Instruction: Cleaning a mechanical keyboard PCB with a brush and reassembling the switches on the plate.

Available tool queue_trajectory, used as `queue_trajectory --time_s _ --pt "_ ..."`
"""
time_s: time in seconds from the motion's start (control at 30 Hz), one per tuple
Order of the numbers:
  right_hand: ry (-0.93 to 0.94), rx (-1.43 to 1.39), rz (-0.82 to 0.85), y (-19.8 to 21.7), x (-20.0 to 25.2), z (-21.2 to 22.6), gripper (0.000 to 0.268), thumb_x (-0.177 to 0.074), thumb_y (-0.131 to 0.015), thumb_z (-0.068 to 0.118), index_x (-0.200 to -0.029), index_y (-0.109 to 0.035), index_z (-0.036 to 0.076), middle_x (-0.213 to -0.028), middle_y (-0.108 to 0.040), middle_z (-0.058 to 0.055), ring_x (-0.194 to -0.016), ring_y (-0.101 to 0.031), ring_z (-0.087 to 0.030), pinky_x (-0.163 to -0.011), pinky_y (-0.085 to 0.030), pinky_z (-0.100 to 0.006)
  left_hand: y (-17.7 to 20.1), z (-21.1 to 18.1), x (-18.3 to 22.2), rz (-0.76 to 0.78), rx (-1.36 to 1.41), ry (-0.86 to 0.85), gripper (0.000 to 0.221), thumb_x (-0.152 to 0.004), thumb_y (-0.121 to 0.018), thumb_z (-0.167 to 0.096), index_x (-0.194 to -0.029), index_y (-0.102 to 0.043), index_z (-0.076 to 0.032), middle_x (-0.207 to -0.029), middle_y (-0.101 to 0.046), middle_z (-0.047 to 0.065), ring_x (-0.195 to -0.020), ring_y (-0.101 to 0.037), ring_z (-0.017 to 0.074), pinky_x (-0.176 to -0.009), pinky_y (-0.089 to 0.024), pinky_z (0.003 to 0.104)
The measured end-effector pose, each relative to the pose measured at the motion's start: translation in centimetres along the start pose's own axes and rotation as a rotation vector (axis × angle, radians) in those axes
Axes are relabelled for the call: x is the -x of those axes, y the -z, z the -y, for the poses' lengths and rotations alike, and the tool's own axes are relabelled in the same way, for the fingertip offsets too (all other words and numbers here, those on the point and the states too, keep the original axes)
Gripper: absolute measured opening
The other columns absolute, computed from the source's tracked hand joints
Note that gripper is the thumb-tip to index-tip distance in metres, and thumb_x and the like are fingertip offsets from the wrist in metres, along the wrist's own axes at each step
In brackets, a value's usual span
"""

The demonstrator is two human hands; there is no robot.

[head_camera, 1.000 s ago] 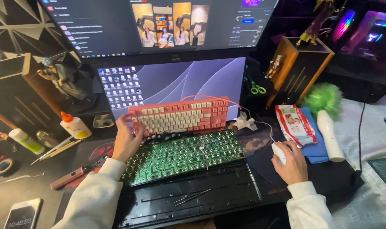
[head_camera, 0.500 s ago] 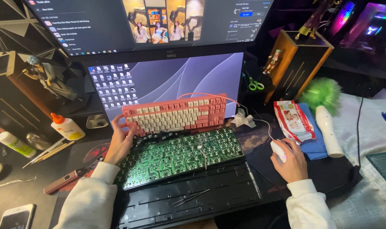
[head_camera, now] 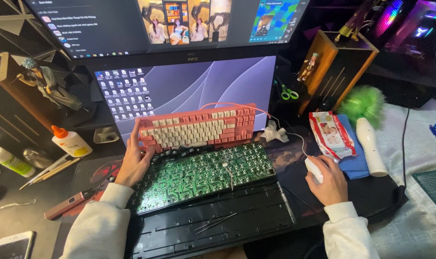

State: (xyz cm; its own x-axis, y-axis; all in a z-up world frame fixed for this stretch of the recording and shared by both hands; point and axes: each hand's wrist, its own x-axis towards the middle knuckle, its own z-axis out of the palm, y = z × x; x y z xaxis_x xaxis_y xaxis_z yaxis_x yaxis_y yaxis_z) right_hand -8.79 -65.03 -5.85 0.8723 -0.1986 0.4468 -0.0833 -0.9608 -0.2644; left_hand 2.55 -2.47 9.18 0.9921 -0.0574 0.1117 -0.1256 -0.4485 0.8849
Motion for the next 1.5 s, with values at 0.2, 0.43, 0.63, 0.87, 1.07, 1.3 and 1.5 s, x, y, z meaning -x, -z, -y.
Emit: queue_trajectory --time_s 0.2,0.43,0.63,0.87,1.07,1.3,1.5 --pt "0.032 0.002 -0.012 0.0 0.3 -0.2 0.056 -0.098 -0.084 0.032 -0.154 -0.083 0.037 -0.156 -0.075 -0.010 -0.143 -0.079 -0.046 -0.117 -0.066 -0.062 0.0 2.1 -0.8 -0.006 0.007 0.019 0.100 -0.110 -0.064 -0.032 -0.198 -0.016 -0.033 -0.171 -0.044 0.045 -0.144 -0.067 0.0694 -0.123 -0.058 0.072" --pt "0.065 -0.036 -0.054 0.1 0.4 0.0 0.055 -0.096 -0.086 0.027 -0.150 -0.086 0.033 -0.154 -0.076 -0.011 -0.137 -0.080 -0.047 -0.115 -0.066 -0.061 0.1 -0.1 -0.5 -0.020 0.015 -0.002 0.104 -0.106 -0.065 -0.019 -0.197 -0.017 -0.036 -0.174 -0.041 0.044 -0.139 -0.069 0.0715 -0.119 -0.061 0.073" --pt "0.184 0.050 -0.198 -1.1 -0.1 -1.2 0.057 -0.089 -0.090 0.033 -0.146 -0.087 0.034 -0.146 -0.078 -0.006 -0.130 -0.083 -0.041 -0.108 -0.068 -0.055 -0.3 3.1 -1.4 -0.073 -0.117 -0.076 0.110 -0.103 -0.075 -0.022 -0.196 -0.018 -0.030 -0.163 -0.052 0.042 -0.138 -0.067 0.0724 -0.123 -0.059 0.075" --pt "0.514 0.080 -0.244 4.6 -3.5 11.0 0.037 -0.106 -0.087 0.022 -0.140 -0.088 0.008 -0.136 -0.079 -0.017 -0.118 -0.079 -0.045 -0.108 -0.063 -0.062 -1.3 8.9 -2.4 -0.432 -0.588 -0.526 0.098 -0.109 -0.078 -0.040 -0.190 -0.033 -0.009 -0.158 -0.050 0.036 -0.148 -0.053 0.0570 -0.129 -0.047 0.067" --pt "0.938 -0.109 0.042 -0.1 -7.8 26.1 0.036 -0.118 -0.070 0.037 -0.150 -0.080 0.025 -0.145 -0.077 -0.015 -0.138 -0.074 -0.045 -0.113 -0.061 -0.058 -4.8 8.6 -2.4 -0.353 -0.788 -0.923 0.055 -0.100 -0.085 -0.034 -0.152 -0.078 -0.018 -0.158 -0.068 0.022 -0.142 -0.071 0.0467 -0.113 -0.058 0.057" --pt "1.057 0.120 0.130 -7.0 -13.1 31.3 0.056 -0.132 -0.034 0.059 -0.164 -0.068 0.029 -0.147 -0.062 -0.008 -0.137 -0.064 -0.040 -0.112 -0.060 -0.056 -5.5 9.3 -2.5 -0.282 -0.907 -0.901 0.048 -0.117 -0.068 -0.056 -0.152 -0.079 -0.026 -0.154 -0.070 0.017 -0.148 -0.071 0.0420 -0.125 -0.055 0.054" --pt "1.038 0.170 0.097 -7.9 -13.3 31.7 0.059 -0.131 -0.036 0.062 -0.173 -0.063 0.029 -0.151 -0.055 -0.001 -0.139 -0.056 -0.034 -0.111 -0.060 -0.053 -5.3 9.0 -1.4 -0.196 -0.901 -0.826 0.052 -0.124 -0.060 -0.055 -0.156 -0.074 -0.018 -0.155 -0.068 0.020 -0.151 -0.068 0.0435 -0.129 -0.050 0.056"
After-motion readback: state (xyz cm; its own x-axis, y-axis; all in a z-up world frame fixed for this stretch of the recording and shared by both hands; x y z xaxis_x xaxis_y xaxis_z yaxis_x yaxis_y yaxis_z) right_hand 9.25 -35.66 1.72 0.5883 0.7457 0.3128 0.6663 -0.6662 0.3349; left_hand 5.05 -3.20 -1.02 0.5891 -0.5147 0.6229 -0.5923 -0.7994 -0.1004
